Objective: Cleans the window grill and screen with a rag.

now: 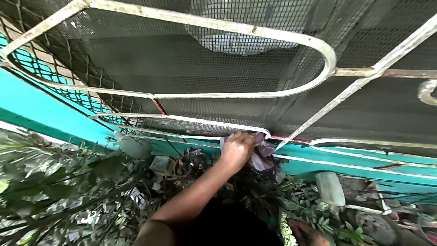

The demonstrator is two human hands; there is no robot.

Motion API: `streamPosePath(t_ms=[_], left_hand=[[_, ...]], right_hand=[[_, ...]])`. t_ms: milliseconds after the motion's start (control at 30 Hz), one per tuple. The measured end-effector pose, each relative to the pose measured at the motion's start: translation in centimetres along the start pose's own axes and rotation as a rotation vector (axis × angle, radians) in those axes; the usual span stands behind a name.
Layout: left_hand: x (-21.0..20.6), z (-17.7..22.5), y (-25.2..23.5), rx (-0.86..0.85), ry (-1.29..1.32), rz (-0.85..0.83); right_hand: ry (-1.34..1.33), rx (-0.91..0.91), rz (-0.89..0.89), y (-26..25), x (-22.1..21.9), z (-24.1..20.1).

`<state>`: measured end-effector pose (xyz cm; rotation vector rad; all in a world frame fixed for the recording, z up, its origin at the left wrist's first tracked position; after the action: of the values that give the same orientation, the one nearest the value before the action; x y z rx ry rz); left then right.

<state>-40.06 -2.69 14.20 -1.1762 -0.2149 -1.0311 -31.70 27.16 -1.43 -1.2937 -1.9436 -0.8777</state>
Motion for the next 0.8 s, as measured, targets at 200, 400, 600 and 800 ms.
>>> streamPosePath(t_ms=[200,400,600,800], left_hand=[[1.8,-1.5,0.2,-0.075,-0.06,-0.236],[7.1,-7.3,4.1,-0.014,-0.224,-0.24],[12.7,-12.9,7.3,0.011,-0.416,-0.266],[10.8,-11.6,7.1,-0.005,-0.365,-0.117]], right_hand=[[0.033,0.02,-0.017,-0.1,0.2,-0.5],[0.027,-0.013,-0.013,0.3,0.4,0.4],[0.047,-0.057,-0.003,1.2,0.4,1.8],[0.015,-0.077,0.017,1.7,0.5,2.9]])
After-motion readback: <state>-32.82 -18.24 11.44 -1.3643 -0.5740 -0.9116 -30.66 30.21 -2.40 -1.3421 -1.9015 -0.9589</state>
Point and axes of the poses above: each hand's wrist, its own y-axis away from the middle knuckle, its own x-axis out of the back of the hand, z = x × y, the point moved 6 cm from there along -y, towards the middle knuckle, and after that the axes turned 6 degrees about y, right-handed, at the moved point
